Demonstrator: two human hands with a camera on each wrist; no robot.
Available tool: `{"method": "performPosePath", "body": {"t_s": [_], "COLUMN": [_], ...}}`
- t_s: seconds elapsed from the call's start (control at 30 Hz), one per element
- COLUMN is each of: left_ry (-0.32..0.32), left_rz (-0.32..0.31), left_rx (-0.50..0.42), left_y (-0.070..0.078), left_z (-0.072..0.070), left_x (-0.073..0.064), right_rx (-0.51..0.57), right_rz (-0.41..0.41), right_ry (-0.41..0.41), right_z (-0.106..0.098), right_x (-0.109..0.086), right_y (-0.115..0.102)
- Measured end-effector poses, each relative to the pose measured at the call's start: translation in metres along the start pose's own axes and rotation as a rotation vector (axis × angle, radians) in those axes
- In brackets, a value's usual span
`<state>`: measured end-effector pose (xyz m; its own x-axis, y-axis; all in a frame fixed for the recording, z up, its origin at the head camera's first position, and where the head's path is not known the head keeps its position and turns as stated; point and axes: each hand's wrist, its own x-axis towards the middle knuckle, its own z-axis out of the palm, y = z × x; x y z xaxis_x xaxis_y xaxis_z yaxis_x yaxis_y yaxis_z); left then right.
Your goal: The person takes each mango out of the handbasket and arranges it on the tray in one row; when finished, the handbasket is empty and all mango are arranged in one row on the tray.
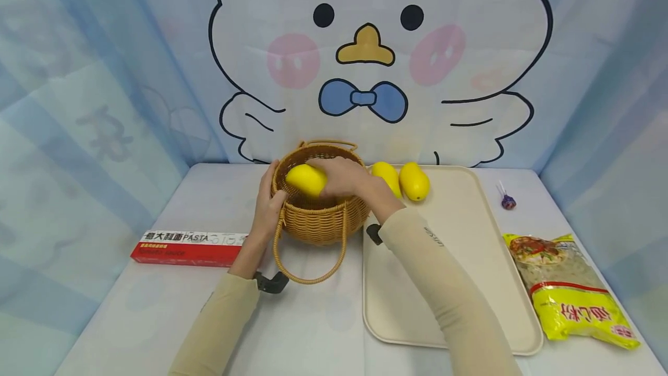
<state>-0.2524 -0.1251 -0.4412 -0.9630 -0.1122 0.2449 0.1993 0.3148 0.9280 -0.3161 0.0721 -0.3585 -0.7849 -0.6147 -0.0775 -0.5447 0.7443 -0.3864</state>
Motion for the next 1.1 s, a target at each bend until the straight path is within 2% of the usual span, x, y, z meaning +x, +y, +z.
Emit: {"method": "performPosePath", "body": {"t_s": [0.23, 0.63, 0.9, 1.1], "left_ry": [-0.002, 0.003, 0.01, -0.01], "left_rz": [0.009, 0.016, 0.031, 0.027], "left_rx": [-0.009, -0.023, -0.023, -0.031], "left_y": [0.0, -0.001, 0.001, 0.001], "left_z": [-0.002, -0.001, 0.001, -0.001], "left_x": [0.0, 0.0, 0.001, 0.0], "right_rx": [0.093, 0.152, 0.223, 0.258], "right_rz": [0.036, 0.018, 0.034, 0.052], "right_ry": [0.055, 0.138, 0.193, 0.234], "right_z": [-0.014, -0.035, -0.046, -0.049], "right_x": [-0.014, -0.031, -0.047, -0.057], "right_y": [0.004, 0.017, 0.029, 0.037]}}
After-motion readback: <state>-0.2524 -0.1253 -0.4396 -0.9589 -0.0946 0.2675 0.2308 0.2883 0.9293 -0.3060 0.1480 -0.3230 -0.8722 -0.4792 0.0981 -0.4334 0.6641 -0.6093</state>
